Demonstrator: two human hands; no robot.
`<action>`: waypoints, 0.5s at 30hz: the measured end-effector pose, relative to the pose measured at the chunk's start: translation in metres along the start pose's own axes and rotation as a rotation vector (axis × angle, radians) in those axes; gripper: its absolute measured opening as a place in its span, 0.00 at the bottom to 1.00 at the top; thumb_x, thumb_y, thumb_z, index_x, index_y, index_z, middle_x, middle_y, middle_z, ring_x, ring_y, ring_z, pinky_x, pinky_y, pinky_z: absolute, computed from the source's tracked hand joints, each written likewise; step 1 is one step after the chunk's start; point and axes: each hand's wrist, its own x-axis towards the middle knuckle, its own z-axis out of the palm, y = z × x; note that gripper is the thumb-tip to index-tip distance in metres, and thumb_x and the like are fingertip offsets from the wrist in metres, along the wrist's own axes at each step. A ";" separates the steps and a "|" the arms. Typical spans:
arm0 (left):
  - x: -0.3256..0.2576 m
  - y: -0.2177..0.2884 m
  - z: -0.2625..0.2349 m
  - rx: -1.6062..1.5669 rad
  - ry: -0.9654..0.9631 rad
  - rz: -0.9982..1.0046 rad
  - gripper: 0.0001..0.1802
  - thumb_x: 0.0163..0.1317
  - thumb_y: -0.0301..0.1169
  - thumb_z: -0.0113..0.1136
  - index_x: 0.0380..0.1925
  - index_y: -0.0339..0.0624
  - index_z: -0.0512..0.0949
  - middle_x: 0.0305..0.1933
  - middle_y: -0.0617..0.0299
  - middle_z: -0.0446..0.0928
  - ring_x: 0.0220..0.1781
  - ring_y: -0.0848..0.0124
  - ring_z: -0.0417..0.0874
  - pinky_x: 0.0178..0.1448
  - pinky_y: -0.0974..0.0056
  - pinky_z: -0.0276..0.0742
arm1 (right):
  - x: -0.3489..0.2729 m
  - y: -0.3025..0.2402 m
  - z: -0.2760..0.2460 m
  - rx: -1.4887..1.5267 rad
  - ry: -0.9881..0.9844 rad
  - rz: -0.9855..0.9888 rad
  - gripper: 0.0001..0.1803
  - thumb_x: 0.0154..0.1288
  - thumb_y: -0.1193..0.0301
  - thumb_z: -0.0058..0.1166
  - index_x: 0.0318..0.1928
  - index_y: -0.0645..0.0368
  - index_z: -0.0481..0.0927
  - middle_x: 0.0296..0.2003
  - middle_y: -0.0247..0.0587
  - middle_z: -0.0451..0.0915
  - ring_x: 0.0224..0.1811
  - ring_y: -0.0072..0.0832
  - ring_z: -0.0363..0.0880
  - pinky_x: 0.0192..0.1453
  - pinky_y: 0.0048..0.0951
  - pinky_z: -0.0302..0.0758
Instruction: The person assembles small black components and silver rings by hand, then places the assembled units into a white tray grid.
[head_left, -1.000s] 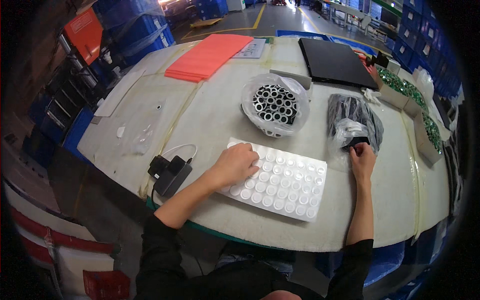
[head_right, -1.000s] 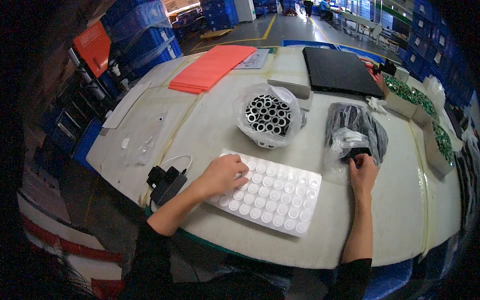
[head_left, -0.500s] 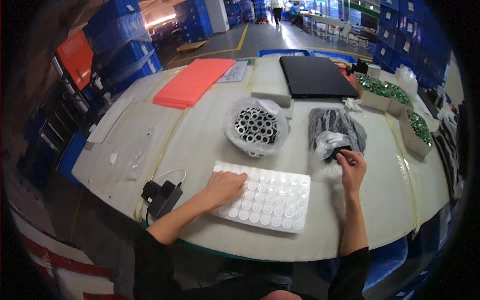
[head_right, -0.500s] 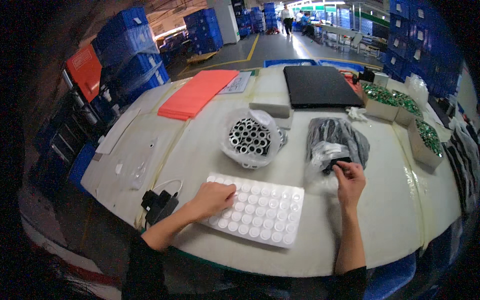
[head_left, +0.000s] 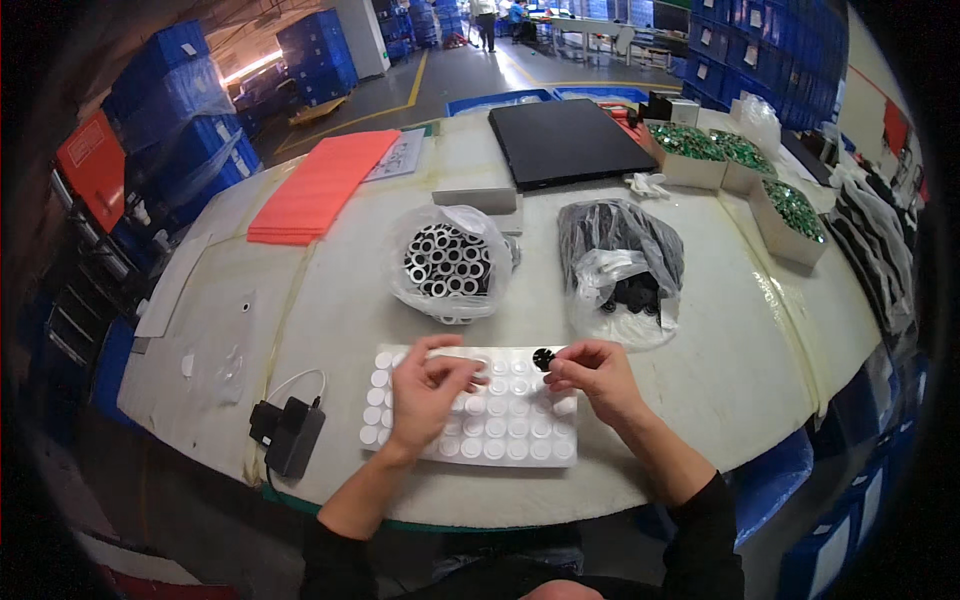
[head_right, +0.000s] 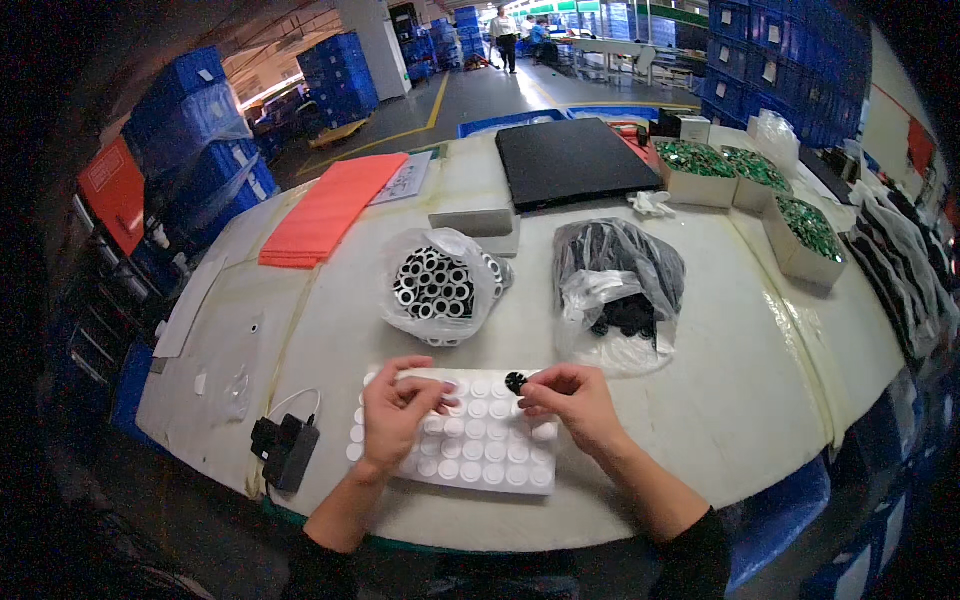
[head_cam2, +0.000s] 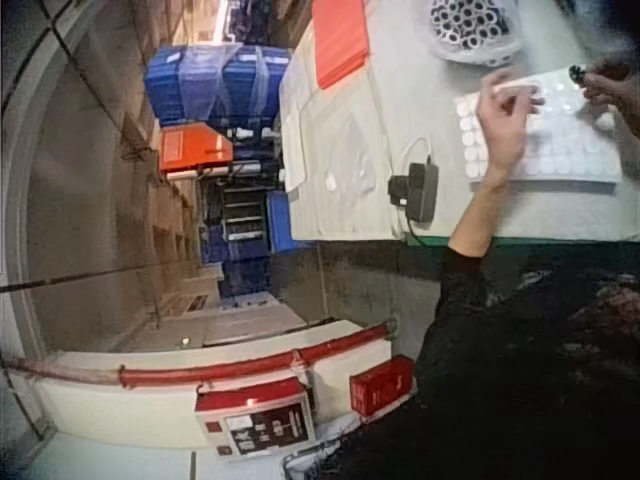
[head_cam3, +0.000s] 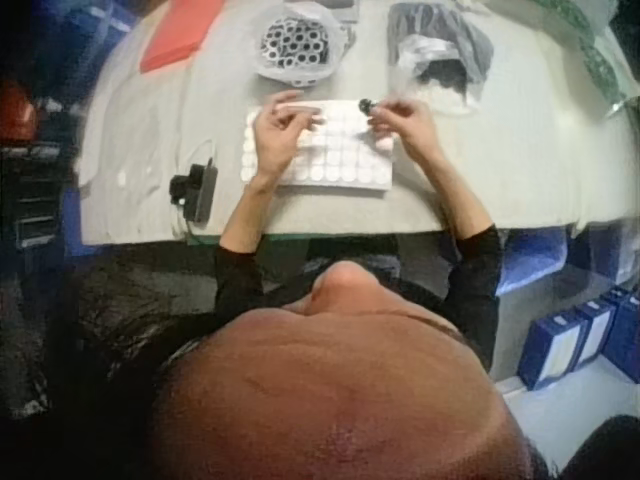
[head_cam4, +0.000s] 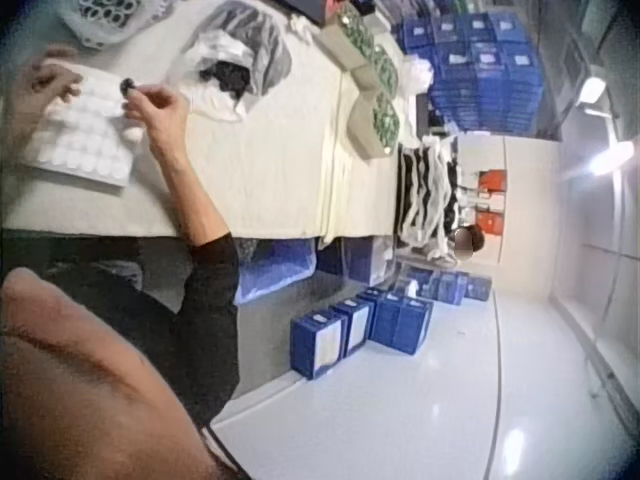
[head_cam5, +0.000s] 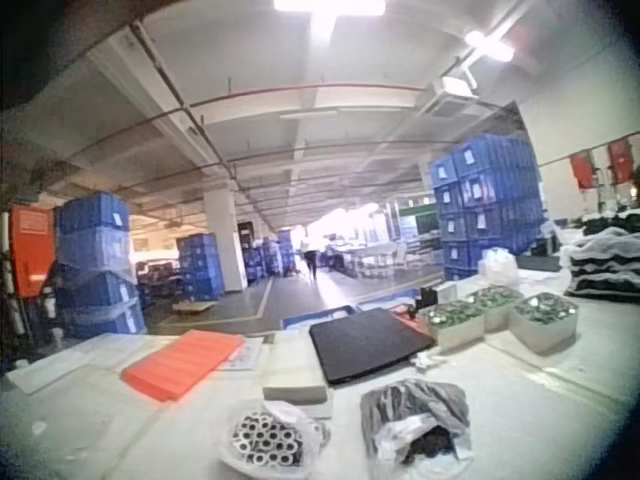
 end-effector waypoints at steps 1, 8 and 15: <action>0.000 -0.006 0.011 -0.055 -0.062 -0.066 0.05 0.61 0.24 0.59 0.32 0.31 0.77 0.33 0.55 0.82 0.34 0.70 0.84 0.38 0.71 0.79 | -0.001 0.003 0.000 -0.013 0.005 -0.003 0.08 0.59 0.76 0.60 0.36 0.70 0.78 0.31 0.45 0.81 0.31 0.28 0.83 0.35 0.26 0.81; -0.004 -0.041 0.041 0.036 -0.052 0.008 0.06 0.60 0.24 0.61 0.35 0.34 0.78 0.36 0.60 0.80 0.34 0.77 0.80 0.40 0.72 0.76 | -0.012 0.005 0.013 0.052 -0.053 0.052 0.05 0.60 0.79 0.57 0.35 0.68 0.78 0.31 0.45 0.81 0.32 0.30 0.83 0.36 0.28 0.82; -0.013 -0.034 0.047 0.156 -0.073 0.089 0.04 0.59 0.24 0.61 0.34 0.34 0.78 0.34 0.59 0.81 0.34 0.75 0.80 0.38 0.72 0.76 | -0.017 0.004 0.015 -0.023 -0.132 -0.028 0.12 0.62 0.78 0.56 0.46 0.73 0.77 0.37 0.47 0.82 0.38 0.29 0.83 0.44 0.27 0.82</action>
